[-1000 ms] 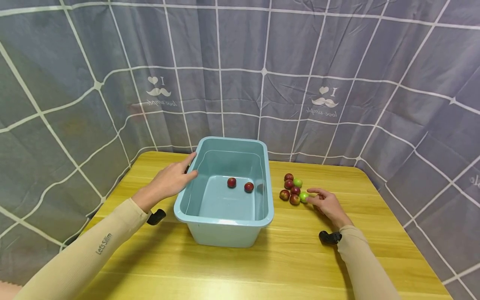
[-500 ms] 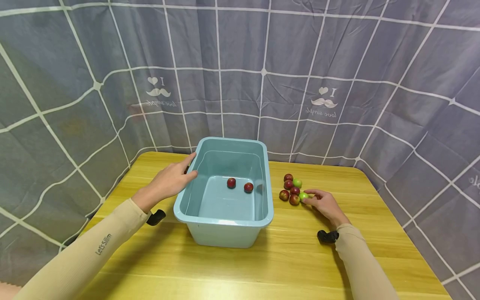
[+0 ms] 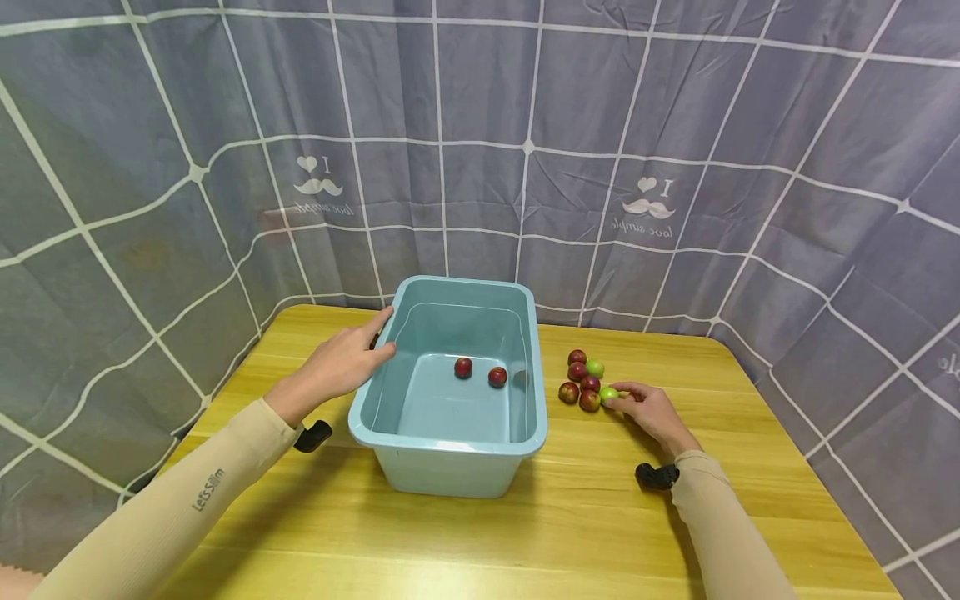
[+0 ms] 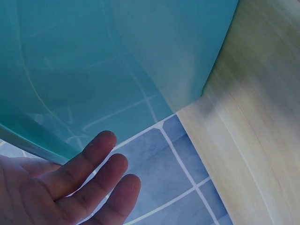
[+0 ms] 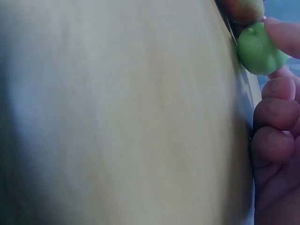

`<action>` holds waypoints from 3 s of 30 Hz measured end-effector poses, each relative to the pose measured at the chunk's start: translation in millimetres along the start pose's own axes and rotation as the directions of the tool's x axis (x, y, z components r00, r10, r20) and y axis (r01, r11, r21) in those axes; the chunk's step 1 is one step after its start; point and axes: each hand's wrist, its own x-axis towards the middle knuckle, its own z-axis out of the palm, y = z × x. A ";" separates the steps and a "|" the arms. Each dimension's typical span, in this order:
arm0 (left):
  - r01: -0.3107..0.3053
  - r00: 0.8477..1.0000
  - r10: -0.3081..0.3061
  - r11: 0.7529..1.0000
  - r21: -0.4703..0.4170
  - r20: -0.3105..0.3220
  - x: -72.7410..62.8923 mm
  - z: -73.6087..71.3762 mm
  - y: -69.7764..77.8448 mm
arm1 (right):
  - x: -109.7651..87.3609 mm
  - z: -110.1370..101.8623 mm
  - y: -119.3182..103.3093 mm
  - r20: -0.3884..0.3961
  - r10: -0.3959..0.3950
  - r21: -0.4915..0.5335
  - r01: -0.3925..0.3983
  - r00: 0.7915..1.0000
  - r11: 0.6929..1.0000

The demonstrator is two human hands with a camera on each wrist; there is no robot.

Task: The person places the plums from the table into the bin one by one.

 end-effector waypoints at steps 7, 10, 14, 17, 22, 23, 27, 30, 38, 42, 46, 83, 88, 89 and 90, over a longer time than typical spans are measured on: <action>0.000 1.000 0.000 1.000 0.000 0.000 0.8 1.1 -0.8 | -1.6 -4.6 2.2 0.030 0.007 0.092 -0.010 1.000 0.996; -0.002 1.000 0.002 1.000 0.002 -0.001 0.4 1.1 -0.5 | -2.8 -6.7 1.1 0.038 0.003 0.111 -0.007 0.999 0.994; 0.000 1.000 0.000 1.000 0.008 -0.008 0.5 1.6 -0.7 | -5.2 -9.4 -3.6 0.032 -0.005 0.129 0.001 0.999 0.992; 0.003 1.000 -0.002 1.000 0.012 -0.012 0.4 1.5 -0.3 | -6.2 -12.0 -7.2 0.030 -0.013 0.129 0.009 0.999 0.992; 0.007 1.000 -0.007 1.000 0.016 -0.012 0.8 1.2 -0.3 | -8.1 -18.5 -15.0 0.026 -0.042 0.124 0.038 0.999 0.992; 0.008 1.000 -0.008 1.000 0.017 -0.011 0.9 1.2 -0.3 | -8.7 -19.8 -17.1 0.023 -0.046 0.128 0.043 0.999 0.991; 0.005 1.000 -0.005 1.000 0.025 -0.012 1.5 1.1 -0.9 | -10.2 -25.5 -25.9 0.026 -0.065 0.135 0.061 0.998 0.989; 0.007 1.000 -0.007 0.999 0.036 -0.013 2.1 0.8 -0.4 | -10.7 -29.4 -32.7 0.030 -0.083 0.129 0.079 0.996 0.988; 0.010 1.000 -0.009 0.998 0.060 -0.020 2.6 -0.8 1.3 | -10.0 -37.2 -51.7 0.026 -0.131 0.092 0.128 0.991 0.988; 0.012 1.000 -0.011 0.998 0.054 -0.020 2.4 -0.7 1.0 | -9.1 -38.9 -62.8 0.028 -0.156 0.087 0.154 0.987 0.984; 0.017 1.000 -0.016 0.998 0.055 -0.021 2.2 -0.7 0.9 | -7.6 -40.1 -75.1 0.032 -0.180 0.094 0.176 0.983 0.980; 0.010 1.000 -0.008 0.997 0.071 -0.027 2.2 -0.9 0.5 | -1.7 -50.1 -161.2 0.018 -0.324 0.055 0.323 0.946 0.945; 0.008 0.999 -0.006 0.998 0.068 -0.031 2.5 -0.7 0.0 | -0.4 -50.8 -174.0 0.025 -0.361 0.032 0.360 0.932 0.932; 0.011 0.999 -0.009 0.998 0.069 -0.034 2.6 -0.6 -0.2 | 0.0 -50.9 -176.8 0.028 -0.366 0.024 0.366 0.930 0.930; 0.013 0.999 -0.010 0.998 0.067 -0.034 2.7 -0.4 -0.2 | 0.6 -50.8 -179.5 0.032 -0.373 0.013 0.373 0.927 0.928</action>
